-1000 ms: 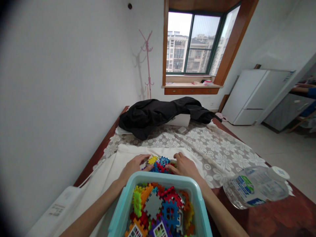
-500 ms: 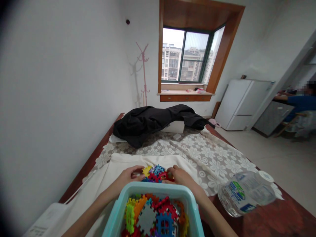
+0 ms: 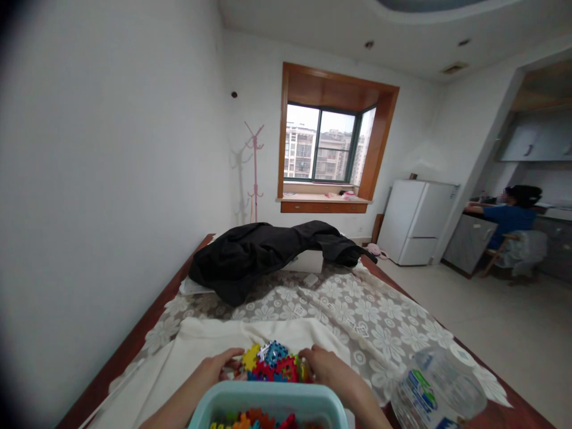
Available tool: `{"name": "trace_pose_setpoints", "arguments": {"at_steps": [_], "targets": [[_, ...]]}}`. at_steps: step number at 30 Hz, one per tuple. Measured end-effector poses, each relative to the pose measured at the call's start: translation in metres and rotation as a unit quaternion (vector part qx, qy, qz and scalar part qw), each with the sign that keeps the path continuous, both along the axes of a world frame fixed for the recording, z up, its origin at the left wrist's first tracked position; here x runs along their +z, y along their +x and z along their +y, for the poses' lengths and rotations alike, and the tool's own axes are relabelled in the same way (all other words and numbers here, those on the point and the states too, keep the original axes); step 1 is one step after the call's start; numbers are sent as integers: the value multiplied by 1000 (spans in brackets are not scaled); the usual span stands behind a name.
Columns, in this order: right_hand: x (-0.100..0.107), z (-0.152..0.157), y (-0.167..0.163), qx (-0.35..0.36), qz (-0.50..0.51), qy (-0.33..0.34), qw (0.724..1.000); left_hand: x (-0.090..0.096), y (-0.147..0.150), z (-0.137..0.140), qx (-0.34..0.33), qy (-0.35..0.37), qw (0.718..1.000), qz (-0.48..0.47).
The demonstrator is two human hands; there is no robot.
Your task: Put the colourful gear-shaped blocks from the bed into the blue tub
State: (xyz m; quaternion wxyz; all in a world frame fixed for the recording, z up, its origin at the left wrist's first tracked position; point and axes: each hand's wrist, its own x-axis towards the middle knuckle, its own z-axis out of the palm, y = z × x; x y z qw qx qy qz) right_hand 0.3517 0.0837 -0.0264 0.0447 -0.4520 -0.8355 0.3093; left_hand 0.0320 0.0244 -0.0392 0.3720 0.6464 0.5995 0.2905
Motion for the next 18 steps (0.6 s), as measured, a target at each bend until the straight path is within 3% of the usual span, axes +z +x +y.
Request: {"name": "trace_pose_setpoints", "arguments": {"at_steps": [3, 7, 18], "targets": [[2, -2, -6, 30, 37, -15, 999, -9, 3, 4, 8, -34, 999, -38], [-3, 5, -14, -5, 29, -10, 1000, -21, 1, 8, 45, -65, 993, -89], [-53, 26, -26, -38, 24, 32, 998, -54, -5, 30, 33, -83, 993, -80]]}}
